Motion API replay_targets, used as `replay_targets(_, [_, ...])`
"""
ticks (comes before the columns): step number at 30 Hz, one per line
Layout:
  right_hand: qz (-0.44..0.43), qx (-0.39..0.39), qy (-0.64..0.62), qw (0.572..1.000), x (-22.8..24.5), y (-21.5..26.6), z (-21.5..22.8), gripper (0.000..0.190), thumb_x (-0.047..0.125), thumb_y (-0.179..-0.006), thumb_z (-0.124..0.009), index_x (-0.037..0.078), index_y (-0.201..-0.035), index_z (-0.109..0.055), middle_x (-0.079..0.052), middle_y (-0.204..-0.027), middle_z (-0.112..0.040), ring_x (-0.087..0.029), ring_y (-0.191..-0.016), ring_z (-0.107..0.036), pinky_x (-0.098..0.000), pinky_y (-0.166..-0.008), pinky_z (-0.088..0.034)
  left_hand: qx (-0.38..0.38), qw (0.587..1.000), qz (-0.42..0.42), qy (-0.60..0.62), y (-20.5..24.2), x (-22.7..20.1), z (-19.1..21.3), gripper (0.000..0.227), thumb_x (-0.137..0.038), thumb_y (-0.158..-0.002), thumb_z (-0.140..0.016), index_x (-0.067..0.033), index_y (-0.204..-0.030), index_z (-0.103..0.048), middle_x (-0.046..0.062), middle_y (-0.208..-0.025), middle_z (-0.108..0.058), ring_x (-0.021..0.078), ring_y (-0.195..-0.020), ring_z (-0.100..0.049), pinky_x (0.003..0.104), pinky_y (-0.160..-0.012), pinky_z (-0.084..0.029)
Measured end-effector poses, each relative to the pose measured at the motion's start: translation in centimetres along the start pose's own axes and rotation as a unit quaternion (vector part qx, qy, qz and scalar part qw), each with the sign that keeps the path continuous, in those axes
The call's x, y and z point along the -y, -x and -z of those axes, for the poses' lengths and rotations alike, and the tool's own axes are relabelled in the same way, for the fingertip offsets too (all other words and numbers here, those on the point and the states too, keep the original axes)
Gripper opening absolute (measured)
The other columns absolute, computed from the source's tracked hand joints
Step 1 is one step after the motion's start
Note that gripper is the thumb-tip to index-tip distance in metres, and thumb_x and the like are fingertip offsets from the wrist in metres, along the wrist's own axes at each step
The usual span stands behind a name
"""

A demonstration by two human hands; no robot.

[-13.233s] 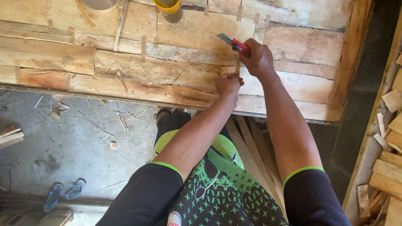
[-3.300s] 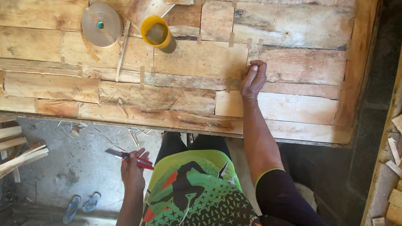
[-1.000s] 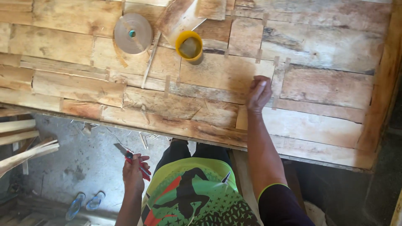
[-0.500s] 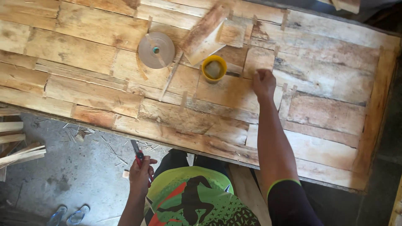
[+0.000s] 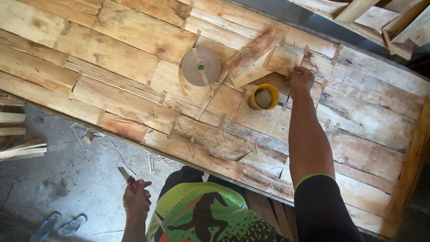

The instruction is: Repairing a wood panel by cutting and fitting small wood pieces into gaps using a utility knife.

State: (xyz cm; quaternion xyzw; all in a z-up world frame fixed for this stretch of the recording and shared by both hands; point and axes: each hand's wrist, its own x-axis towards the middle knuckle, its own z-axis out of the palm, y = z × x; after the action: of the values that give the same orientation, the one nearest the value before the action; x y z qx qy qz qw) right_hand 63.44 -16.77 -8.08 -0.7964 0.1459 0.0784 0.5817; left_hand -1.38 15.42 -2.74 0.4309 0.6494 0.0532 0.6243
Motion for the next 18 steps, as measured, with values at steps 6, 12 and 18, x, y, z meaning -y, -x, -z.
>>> replay_targets(6, [-0.098, 0.086, -0.078, 0.988, 0.8, 1.7, -0.5, 0.031, 0.009, -0.093, -0.077, 0.0, -0.119, -0.063, -0.012, -0.091, -0.071, -0.018, -0.062, -0.066, -0.029, -0.051, -0.054, 0.028, 0.999, -0.025, 0.031, -3.2, -1.1, -1.7, 0.022, -0.026, -0.098, -0.063, -0.0049, -0.105, -0.059, 0.006, -0.085, -0.074, 0.0083, -0.049, -0.051, 0.026, -0.035, -0.039])
replay_targets(12, [-0.135, 0.071, 0.011, 0.988, 5.4, 6.3, -3.3, 0.036, 0.004, -0.089, -0.077, 0.001, -0.119, -0.057, -0.014, -0.097, -0.074, -0.022, -0.076, -0.077, -0.03, -0.059, -0.062, 0.066, 0.995, -0.04, -0.064, -3.4, -6.0, -3.8, 0.02, -0.025, -0.098, -0.067, -0.0051, -0.098, -0.067, 0.009, -0.073, -0.064, 0.0125, -0.046, -0.047, 0.028, -0.037, -0.036])
replay_targets(18, [-0.136, 0.069, -0.009, 0.988, 2.7, 3.4, -4.7, 0.039, -0.001, -0.087, -0.077, -0.004, -0.118, -0.053, -0.018, -0.097, -0.072, -0.028, -0.08, -0.078, -0.0345, -0.058, -0.062, 0.17, 0.967, -0.154, -0.106, -5.0, -10.5, -8.0, 0.018, -0.021, -0.09, -0.073, -0.0041, -0.091, -0.066, 0.004, -0.073, -0.071, 0.0097, -0.051, -0.056, 0.027, -0.041, -0.044])
